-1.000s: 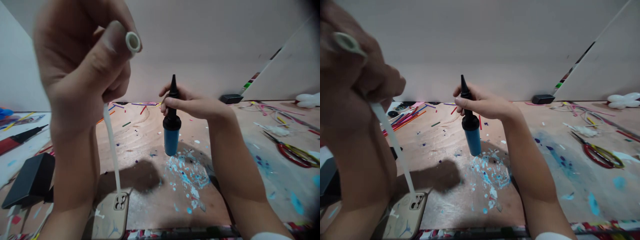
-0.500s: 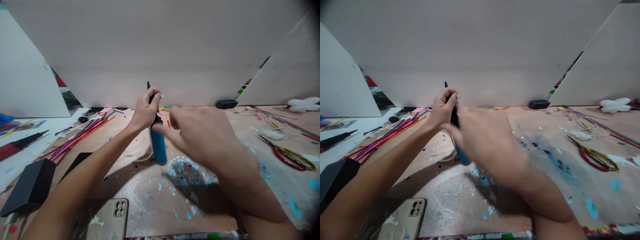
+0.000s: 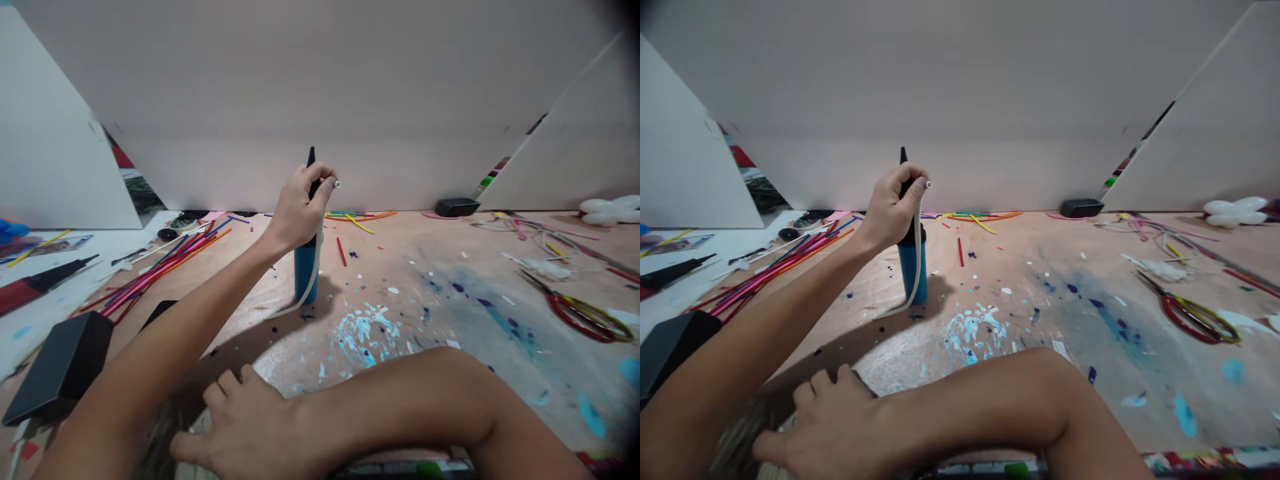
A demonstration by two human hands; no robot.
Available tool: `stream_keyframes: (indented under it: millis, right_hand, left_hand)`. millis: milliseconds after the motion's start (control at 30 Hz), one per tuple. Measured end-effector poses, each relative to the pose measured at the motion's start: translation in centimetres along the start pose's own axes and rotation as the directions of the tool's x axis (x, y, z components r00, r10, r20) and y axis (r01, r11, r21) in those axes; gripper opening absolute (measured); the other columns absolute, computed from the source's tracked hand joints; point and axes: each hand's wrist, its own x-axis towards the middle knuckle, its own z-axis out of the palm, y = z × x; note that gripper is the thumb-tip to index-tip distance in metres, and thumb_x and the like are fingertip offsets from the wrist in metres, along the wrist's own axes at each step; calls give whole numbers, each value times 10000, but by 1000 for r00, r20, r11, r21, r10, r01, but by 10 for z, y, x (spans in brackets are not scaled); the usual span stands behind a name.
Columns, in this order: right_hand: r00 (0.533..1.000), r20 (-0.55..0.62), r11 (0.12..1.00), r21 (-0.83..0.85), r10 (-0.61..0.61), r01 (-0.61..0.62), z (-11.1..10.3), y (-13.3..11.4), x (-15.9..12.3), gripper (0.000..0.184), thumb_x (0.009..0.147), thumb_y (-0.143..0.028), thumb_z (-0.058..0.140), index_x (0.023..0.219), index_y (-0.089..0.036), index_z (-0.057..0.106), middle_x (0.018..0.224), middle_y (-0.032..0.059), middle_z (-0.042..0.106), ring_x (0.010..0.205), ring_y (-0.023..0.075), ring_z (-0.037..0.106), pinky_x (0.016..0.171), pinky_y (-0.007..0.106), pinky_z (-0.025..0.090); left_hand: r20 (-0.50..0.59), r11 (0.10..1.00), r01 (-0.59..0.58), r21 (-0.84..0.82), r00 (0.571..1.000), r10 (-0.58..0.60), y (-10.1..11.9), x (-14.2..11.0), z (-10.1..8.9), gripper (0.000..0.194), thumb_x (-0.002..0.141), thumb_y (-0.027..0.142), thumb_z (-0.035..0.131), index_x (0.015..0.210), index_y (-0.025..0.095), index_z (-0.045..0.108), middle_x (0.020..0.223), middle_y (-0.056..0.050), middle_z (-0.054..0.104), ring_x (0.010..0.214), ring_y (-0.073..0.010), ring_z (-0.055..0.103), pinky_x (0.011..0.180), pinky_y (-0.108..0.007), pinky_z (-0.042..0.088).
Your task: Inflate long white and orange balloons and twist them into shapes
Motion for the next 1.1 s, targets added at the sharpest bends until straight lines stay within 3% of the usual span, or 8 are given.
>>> stream_keyframes:
  millis: [133, 267, 400, 500, 700, 867, 1100]
  right_hand:
    - [999, -12, 997, 76, 35, -33, -6, 2, 3, 529, 897, -609, 392, 1323, -300, 448, 1040, 149, 552, 903, 307, 585, 562, 377, 520]
    - [989, 16, 966, 214, 144, -144, -19, 24, 8, 555, 871, -579, 438, 1349, -298, 436, 955, 115, 590, 953, 325, 606, 576, 368, 534]
    - [951, 19, 925, 229, 307, -303, -19, 49, 12, 789, 724, -689, 555, 1362, -243, 428, 1075, 146, 557, 953, 337, 609, 658, 436, 549]
    - [972, -49, 968, 116, 228, -222, -8, 47, 13, 835, 698, -744, 548, 1341, -219, 459, 1119, 171, 544, 1039, 364, 563, 763, 495, 532]
    - [998, -51, 1000, 1, 28, -28, 5, 12, 9, 638, 882, -660, 343, 1283, -198, 525, 1176, 219, 577, 1127, 361, 539, 813, 473, 503]
    - [995, -77, 998, -18, 64, -66, 7, 13, 9, 597, 868, -646, 389, 1198, -196, 601, 1195, 210, 584, 1186, 377, 505, 856, 476, 486]
    - [985, -164, 997, -44, 55, -63, 15, 27, 14, 718, 885, -752, 217, 1211, -243, 604, 1149, 159, 626, 1157, 334, 546, 829, 440, 517]
  left_hand:
    - [-2, 1000, 9, -15, 1000, -9, 1, 0, -4, 115, 907, 210, 522, 840, 217, 615, 813, -32, 590, 802, -172, 542, 782, -330, 437]
    - [8, 1000, 12, -29, 1000, -12, 3, 1, -7, 112, 900, 204, 532, 832, 216, 620, 825, -32, 587, 814, -176, 542, 802, -332, 433]
    - [20, 1000, 15, -24, 1000, -15, 5, 2, -9, 121, 905, 202, 525, 836, 211, 623, 823, -35, 583, 815, -175, 541, 809, -325, 431]
    - [38, 1000, 1, 4, 999, -1, 5, 1, -9, 123, 910, 206, 517, 841, 209, 619, 830, -38, 583, 826, -178, 535, 799, -325, 429]
    - [36, 1000, -2, -10, 999, 2, 2, -5, -6, 120, 904, 211, 520, 837, 200, 619, 812, -37, 571, 803, -172, 537, 773, -318, 421]
    - [30, 998, 1, -70, 1000, 1, 4, -10, -3, 129, 920, 255, 514, 855, 209, 615, 838, -42, 592, 841, -183, 564, 805, -329, 435]
    - [66, 993, 21, -114, 998, -14, 4, -12, 2, 136, 922, 285, 521, 869, 213, 623, 856, -46, 605, 866, -193, 577, 799, -332, 447]
